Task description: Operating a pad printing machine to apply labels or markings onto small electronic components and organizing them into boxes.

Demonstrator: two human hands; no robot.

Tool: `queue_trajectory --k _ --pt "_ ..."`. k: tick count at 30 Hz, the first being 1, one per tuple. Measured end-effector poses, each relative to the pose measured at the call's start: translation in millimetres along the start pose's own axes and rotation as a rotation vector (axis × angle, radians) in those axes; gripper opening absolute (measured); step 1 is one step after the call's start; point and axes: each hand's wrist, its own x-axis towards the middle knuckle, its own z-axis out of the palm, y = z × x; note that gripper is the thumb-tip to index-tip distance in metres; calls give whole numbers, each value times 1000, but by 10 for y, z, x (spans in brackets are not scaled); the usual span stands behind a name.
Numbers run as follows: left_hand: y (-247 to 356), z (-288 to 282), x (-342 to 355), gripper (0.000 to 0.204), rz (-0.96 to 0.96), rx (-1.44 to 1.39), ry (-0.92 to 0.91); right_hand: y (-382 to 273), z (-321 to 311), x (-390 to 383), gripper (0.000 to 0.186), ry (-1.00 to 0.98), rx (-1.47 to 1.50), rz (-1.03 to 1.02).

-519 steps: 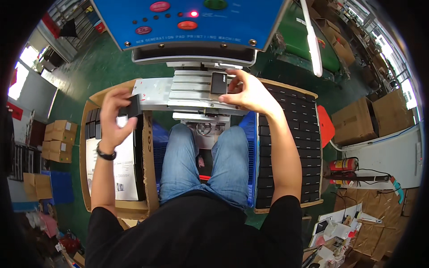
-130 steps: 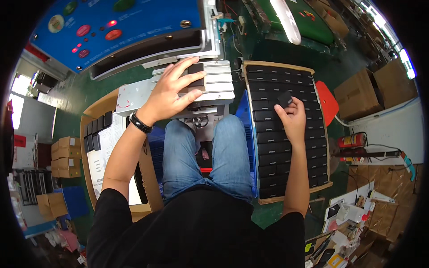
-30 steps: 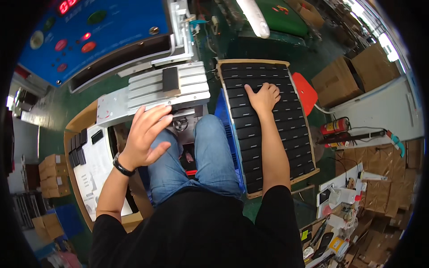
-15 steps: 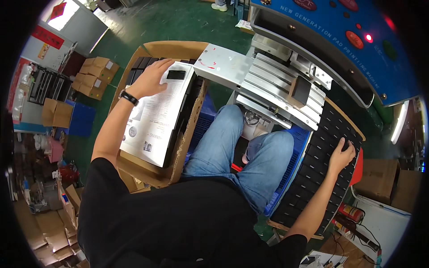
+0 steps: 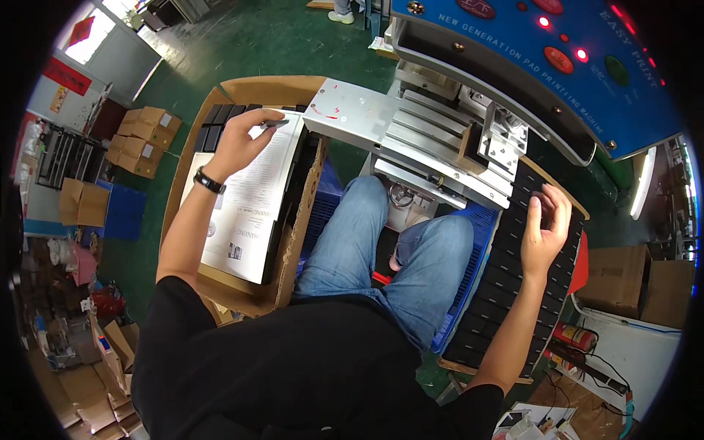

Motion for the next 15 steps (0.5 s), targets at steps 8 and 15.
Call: queue_trajectory --k 8,15 --pt "755 37 -111 27 142 -212 47 -280 457 29 15 -133 531 220" --pt "882 330 -60 33 80 -514 55 -352 471 204 31 -262 432 301"
